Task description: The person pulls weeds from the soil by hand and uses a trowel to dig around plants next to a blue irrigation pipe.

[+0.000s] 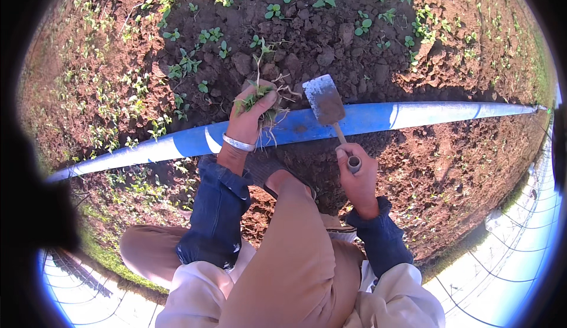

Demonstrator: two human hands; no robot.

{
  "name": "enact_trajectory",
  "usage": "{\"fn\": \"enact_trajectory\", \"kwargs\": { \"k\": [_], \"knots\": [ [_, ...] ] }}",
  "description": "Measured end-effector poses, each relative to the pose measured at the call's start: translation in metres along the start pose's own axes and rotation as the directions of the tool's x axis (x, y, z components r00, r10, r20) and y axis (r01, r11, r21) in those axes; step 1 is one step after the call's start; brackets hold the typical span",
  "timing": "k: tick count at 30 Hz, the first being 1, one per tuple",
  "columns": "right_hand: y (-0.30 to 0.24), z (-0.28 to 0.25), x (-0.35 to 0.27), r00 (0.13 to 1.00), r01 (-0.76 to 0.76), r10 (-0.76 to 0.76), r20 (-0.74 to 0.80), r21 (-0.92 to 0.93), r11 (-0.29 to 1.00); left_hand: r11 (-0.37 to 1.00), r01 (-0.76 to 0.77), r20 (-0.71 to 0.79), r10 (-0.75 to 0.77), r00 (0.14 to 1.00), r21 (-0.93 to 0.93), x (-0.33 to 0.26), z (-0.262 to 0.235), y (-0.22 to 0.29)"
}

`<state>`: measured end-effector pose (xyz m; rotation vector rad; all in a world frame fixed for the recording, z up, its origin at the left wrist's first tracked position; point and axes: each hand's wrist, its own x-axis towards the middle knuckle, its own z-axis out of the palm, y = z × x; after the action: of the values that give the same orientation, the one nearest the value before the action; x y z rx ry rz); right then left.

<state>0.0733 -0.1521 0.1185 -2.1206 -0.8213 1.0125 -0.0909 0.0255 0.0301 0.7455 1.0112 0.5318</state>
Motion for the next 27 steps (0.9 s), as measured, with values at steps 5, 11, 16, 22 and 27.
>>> {"fn": "enact_trajectory", "kwargs": {
  "k": [5, 11, 16, 22, 27],
  "knots": [
    [-0.020, -0.005, 0.007, 0.999, -0.053, 0.053, -0.004, 0.026, 0.998, 0.389, -0.358, 0.099, 0.549, 0.830, 0.849, 0.065, 0.000, -0.003],
    [-0.013, -0.004, -0.003, 0.996, -0.091, 0.090, 0.023, 0.019, 0.996, -0.037, -0.101, 0.107, 0.277, 0.955, 0.994, 0.096, 0.024, 0.002],
    [-0.027, -0.007, 0.011, 1.000, -0.010, 0.010, 0.008, 0.009, 1.000, 0.210, -0.286, 0.234, 0.240, 0.942, 0.935, 0.058, 0.006, -0.016],
    [-0.054, 0.013, 0.052, 0.979, 0.175, -0.174, 0.106, -0.004, 0.985, 0.724, -0.183, -0.008, 0.252, 0.968, 0.665, 0.000, -0.020, -0.020],
    [-0.028, 0.014, 0.069, 0.982, 0.099, -0.086, 0.169, -0.073, 0.992, 0.841, -0.071, -0.347, 0.296, 0.890, 0.537, -0.012, -0.073, 0.013]
  ]
}}
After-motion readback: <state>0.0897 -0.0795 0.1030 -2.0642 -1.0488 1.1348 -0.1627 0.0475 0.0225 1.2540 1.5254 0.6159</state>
